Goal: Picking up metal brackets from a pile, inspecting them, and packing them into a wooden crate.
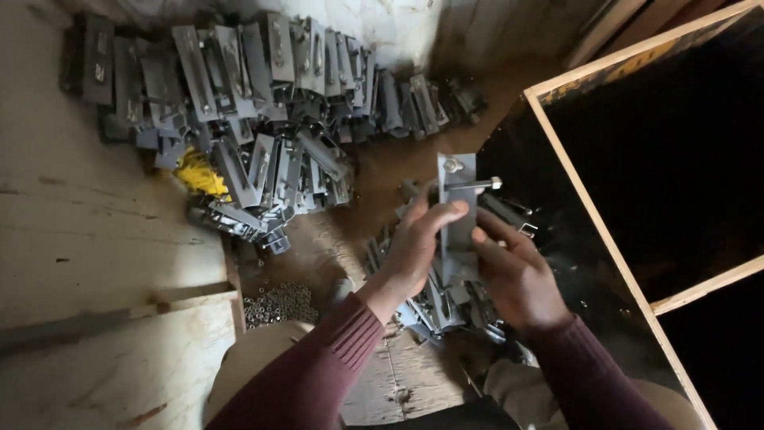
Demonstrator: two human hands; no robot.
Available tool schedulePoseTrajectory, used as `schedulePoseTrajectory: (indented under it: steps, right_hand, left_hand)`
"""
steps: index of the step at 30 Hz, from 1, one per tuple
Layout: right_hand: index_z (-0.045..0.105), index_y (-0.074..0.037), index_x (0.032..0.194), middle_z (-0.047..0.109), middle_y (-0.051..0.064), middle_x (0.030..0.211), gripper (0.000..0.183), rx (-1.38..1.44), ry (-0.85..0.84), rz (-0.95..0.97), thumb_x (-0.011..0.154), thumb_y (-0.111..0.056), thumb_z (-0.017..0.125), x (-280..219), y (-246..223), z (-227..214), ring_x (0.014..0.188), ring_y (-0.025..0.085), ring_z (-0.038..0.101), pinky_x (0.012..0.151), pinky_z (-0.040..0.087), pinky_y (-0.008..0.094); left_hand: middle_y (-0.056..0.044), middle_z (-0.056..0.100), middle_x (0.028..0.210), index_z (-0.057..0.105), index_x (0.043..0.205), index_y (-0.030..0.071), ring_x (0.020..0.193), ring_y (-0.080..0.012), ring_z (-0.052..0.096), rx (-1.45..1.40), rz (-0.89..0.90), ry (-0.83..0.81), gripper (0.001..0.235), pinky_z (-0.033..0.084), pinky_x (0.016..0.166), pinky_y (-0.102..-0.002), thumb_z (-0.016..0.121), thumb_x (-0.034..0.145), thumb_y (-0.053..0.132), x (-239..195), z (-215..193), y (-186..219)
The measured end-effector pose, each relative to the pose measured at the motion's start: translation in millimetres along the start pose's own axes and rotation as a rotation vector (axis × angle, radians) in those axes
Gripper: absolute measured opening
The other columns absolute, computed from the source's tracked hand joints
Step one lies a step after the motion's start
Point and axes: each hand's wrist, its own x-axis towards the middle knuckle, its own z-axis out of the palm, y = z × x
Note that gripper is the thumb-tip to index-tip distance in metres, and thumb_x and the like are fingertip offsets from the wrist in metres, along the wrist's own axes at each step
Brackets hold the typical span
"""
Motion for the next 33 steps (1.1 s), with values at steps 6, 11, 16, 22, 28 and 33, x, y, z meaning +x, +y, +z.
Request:
schedulePoseTrajectory:
  steps: [6, 11, 16, 22, 28, 33]
  right_hand:
    - [0.046, 0.007, 0.150, 0.053, 0.032, 0.148, 0.065, -0.449, -0.179, -0.097, 0.100, -0.033, 0.058, -12, -31, 35, 0.141, 0.047, 0.046, 0.115, 0.030, 0.063]
    - [0.044, -0.004, 0.155, 0.044, 0.025, 0.144, 0.076, -0.700, -0.189, -0.080, 0.094, -0.044, 0.066, -1, -6, 13, 0.137, 0.046, 0.046, 0.114, 0.034, 0.062]
    - [0.052, 0.000, 0.150, 0.032, 0.026, 0.135, 0.078, -0.745, -0.142, -0.114, 0.091, -0.050, 0.066, 5, 7, 12, 0.131, 0.048, 0.039, 0.109, 0.035, 0.066]
    - [0.060, 0.005, 0.138, 0.054, 0.023, 0.120, 0.047, -0.673, 0.153, -0.434, 0.106, -0.029, 0.058, 22, 11, -15, 0.118, 0.038, 0.057, 0.103, 0.044, 0.050]
    - [0.066, -0.007, 0.131, 0.072, 0.006, 0.107, 0.045, -0.554, 0.198, -0.350, 0.090, -0.016, 0.081, 23, 6, -16, 0.096, 0.014, 0.066, 0.085, 0.053, 0.028]
    - [0.072, -0.010, 0.123, 0.072, 0.009, 0.108, 0.041, -0.659, 0.195, -0.438, 0.085, -0.013, 0.087, 26, 4, -15, 0.093, 0.019, 0.071, 0.080, 0.057, 0.032]
  left_hand:
    - [-0.016, 0.057, 0.141, 0.060, 0.138, 0.007, 0.121, -0.0259, 0.056, 0.013, -0.059, 0.101, 0.072, 0.049, 0.099, -0.047, 0.076, 0.084, 0.051, -8, 3, 14]
    - [-0.013, 0.055, 0.100, 0.062, 0.125, 0.003, 0.089, -0.0192, 0.054, -0.032, -0.120, 0.115, 0.063, 0.050, 0.050, -0.024, 0.083, 0.082, 0.043, -11, 3, 25]
    - [-0.007, 0.042, 0.106, 0.058, 0.133, 0.003, 0.093, -0.0142, 0.050, -0.080, -0.142, 0.163, 0.069, 0.047, 0.049, -0.009, 0.083, 0.081, 0.043, -3, -4, 12]
    - [-0.031, 0.005, 0.167, 0.021, 0.162, 0.005, 0.152, -0.0511, 0.005, 0.160, -0.046, 0.085, 0.096, 0.013, 0.119, -0.072, 0.055, 0.095, 0.063, -5, -7, 28]
    - [-0.022, 0.038, 0.156, 0.045, 0.151, 0.003, 0.148, -0.0330, 0.029, 0.122, -0.042, 0.130, 0.089, 0.022, 0.121, -0.058, 0.073, 0.086, 0.056, -1, -23, -4]
    - [-0.031, 0.016, 0.166, 0.025, 0.162, 0.002, 0.153, -0.0516, 0.009, 0.110, -0.073, 0.046, 0.100, 0.010, 0.120, -0.066, 0.071, 0.089, 0.054, -4, -32, -8]
